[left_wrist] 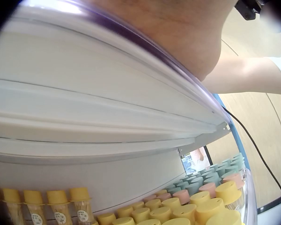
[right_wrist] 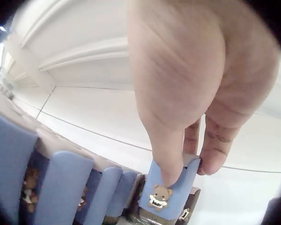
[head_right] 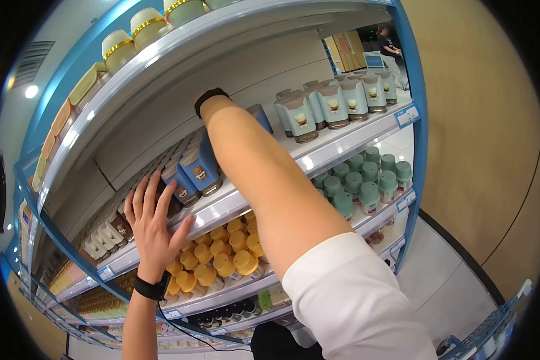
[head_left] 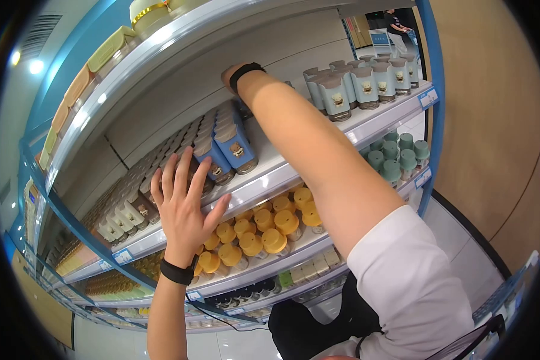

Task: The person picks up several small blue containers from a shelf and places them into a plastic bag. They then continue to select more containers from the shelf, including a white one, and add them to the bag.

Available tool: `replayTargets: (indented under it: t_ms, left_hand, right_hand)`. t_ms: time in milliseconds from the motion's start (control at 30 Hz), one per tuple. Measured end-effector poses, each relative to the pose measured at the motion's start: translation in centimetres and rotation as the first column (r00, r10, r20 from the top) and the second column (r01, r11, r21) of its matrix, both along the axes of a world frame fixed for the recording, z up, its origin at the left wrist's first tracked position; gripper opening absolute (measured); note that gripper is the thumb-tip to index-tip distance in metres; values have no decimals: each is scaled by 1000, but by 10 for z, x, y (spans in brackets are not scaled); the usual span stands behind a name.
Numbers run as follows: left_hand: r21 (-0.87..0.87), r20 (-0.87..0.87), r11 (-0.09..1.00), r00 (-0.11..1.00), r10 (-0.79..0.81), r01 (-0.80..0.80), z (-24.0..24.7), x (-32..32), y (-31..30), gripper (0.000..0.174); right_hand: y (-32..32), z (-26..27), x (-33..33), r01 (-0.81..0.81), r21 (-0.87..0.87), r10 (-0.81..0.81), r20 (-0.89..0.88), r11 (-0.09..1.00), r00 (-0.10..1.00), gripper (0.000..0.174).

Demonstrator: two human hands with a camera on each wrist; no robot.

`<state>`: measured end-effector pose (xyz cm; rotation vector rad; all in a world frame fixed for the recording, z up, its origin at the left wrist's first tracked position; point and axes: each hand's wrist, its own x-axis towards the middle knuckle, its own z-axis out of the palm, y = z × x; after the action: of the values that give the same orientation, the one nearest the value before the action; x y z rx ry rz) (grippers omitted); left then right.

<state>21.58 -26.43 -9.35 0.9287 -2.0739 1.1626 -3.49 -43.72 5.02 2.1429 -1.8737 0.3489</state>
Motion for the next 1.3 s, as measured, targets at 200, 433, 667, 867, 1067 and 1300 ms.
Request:
replayTargets:
  t_ms: [200, 433, 667, 867, 1067, 1300]
  left_hand:
    - [5, -2, 1000, 1000, 2, -2, 0, 0, 0, 65]
    - [8, -16, 1000, 1000, -13, 13, 0, 1, 0, 65]
    - [8, -17, 1000, 1000, -19, 19, 0, 1, 1, 65]
    - [-5, -38, 999, 999, -34, 34, 0, 2, 0, 62]
    - [-5, -45, 999, 998, -49, 49, -1, 4, 0, 61]
    - [-8, -50, 998, 997, -65, 65, 0, 3, 0, 61]
  right_hand:
    - [-2, -5, 1, 0, -5, 0, 7, 1000, 1000, 39]
    - [-8, -11, 20, -33, -3, 33, -6, 999, 999, 39]
    - [-63, -18, 23, -56, -29, 57, 16, 998, 998, 40]
    - [-32, -22, 27, -119, -138, 111, -64, 983, 992, 40]
    - [-14, 30, 4, -121, -2, 120, -123, 993, 985, 46]
    - [54, 54, -30, 52, 285, -5, -164, 957, 986, 64]
